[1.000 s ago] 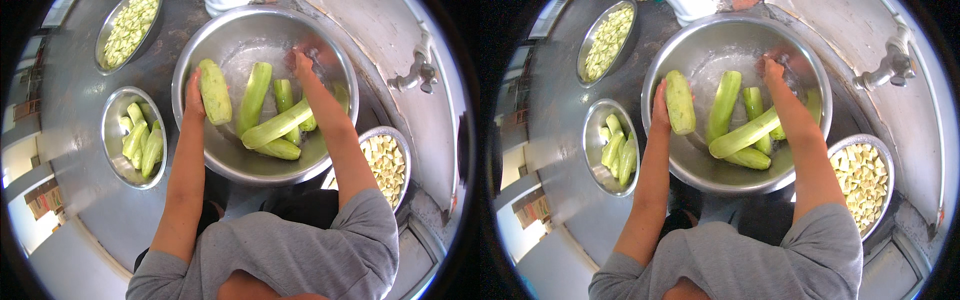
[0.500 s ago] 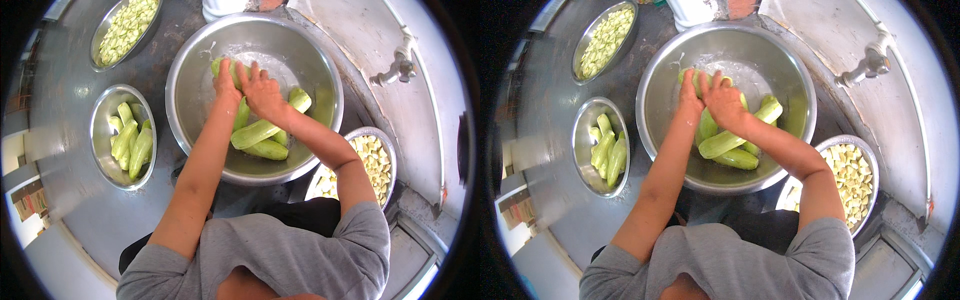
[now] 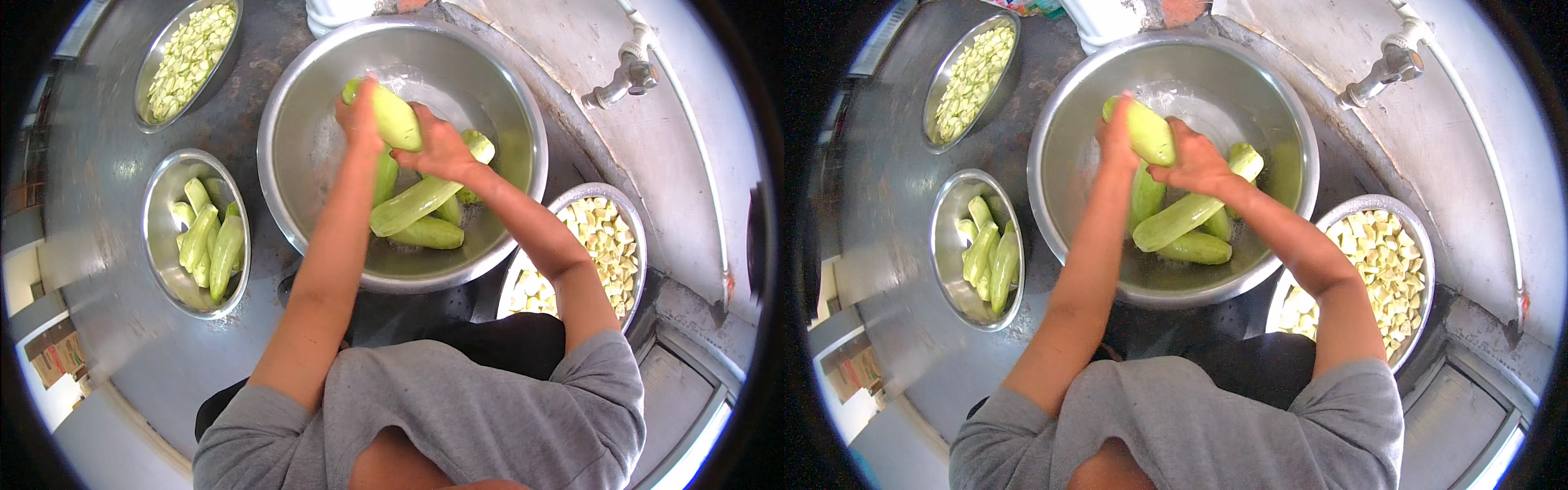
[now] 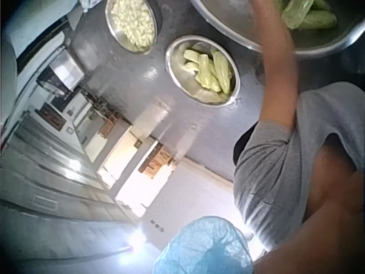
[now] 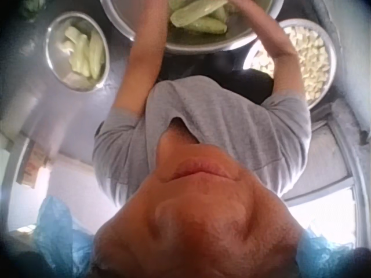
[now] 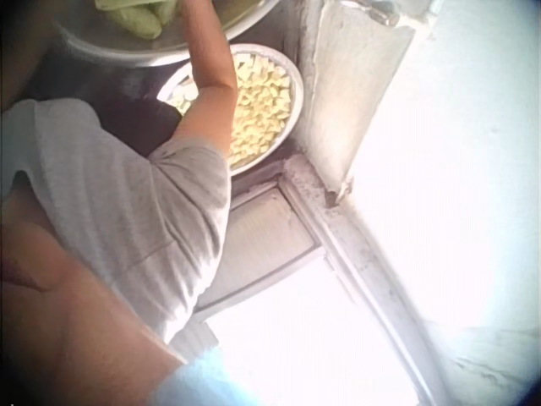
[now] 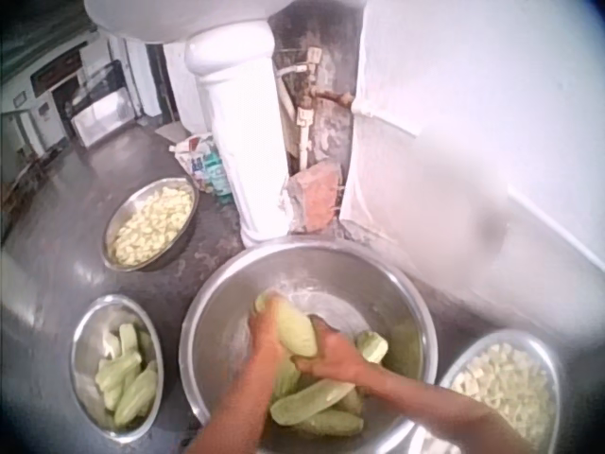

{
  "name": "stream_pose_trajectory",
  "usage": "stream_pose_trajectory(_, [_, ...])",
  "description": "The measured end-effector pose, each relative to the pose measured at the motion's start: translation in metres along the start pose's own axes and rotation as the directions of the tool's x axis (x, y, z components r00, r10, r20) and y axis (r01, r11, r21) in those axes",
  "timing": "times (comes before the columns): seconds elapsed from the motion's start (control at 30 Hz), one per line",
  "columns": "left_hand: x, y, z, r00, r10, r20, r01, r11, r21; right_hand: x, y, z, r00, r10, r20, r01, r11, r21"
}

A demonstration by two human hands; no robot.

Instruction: The person washes peeled green vegetables in a large metal bowl under running water. They handle the vegetables one by one, rinsing them and placing them into a smaller metal bowl. The person also moves a bowl of chopped vegetables to the side to access the sink.

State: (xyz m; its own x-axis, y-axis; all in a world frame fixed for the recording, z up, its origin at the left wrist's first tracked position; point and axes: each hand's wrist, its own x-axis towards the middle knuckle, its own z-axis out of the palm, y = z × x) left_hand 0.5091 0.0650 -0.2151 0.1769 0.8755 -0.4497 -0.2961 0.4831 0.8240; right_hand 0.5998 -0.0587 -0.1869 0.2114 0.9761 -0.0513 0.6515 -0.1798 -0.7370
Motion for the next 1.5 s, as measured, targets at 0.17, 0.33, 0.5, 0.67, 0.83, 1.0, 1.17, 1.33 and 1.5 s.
stream_pose_trajectory(0.17, [-0.027, -0.039, 0.008, 0.992, 0.058, -0.109, -0.039, 0.985, 0.168, 0.003, -0.017, 0.002, 0.998, 0.059, -0.022, -0.063, 0.968, -0.243])
stream_pose_trajectory(0.33, [0.001, 0.003, -0.038, 0.951, -0.245, 0.190, 0.305, 0.848, -0.434, 0.026, 0.023, -0.001, 0.983, -0.047, 0.177, -0.036, 0.898, 0.438])
stream_pose_trajectory(0.5, [0.026, 0.005, -0.061, 0.947, -0.241, 0.211, 0.309, 0.862, -0.403, 0.095, 0.214, 0.024, 0.720, 0.659, -0.219, -0.534, 0.727, 0.431])
stream_pose_trajectory(0.67, [0.044, -0.009, -0.075, 0.979, -0.204, -0.030, 0.182, 0.925, -0.335, 0.113, 0.131, 0.049, 0.848, 0.307, 0.432, -0.372, -0.237, 0.898])
stream_pose_trajectory(0.83, [0.040, -0.008, -0.051, 0.935, -0.332, 0.126, 0.355, 0.850, -0.389, 0.056, 0.009, -0.006, 0.932, -0.358, 0.064, 0.339, 0.919, 0.202])
stream_pose_trajectory(1.0, [0.014, 0.010, -0.016, 0.916, -0.398, 0.058, 0.387, 0.834, -0.394, 0.024, -0.004, 0.015, 0.970, -0.241, -0.045, 0.171, 0.796, -0.581])
stream_pose_trajectory(1.17, [0.010, 0.024, -0.027, 0.922, -0.143, 0.359, 0.273, 0.898, -0.345, 0.018, -0.027, -0.027, 0.916, 0.139, 0.376, -0.305, 0.850, 0.429])
stream_pose_trajectory(1.33, [0.000, -0.006, -0.019, 0.849, -0.051, 0.526, 0.265, 0.902, -0.340, 0.033, -0.025, -0.012, 0.906, 0.262, 0.333, -0.399, 0.791, 0.465])
stream_pose_trajectory(1.5, [0.002, 0.002, -0.037, 0.884, -0.187, 0.429, 0.402, 0.773, -0.491, 0.065, 0.043, 0.015, 0.930, 0.315, 0.189, -0.354, 0.906, 0.231])
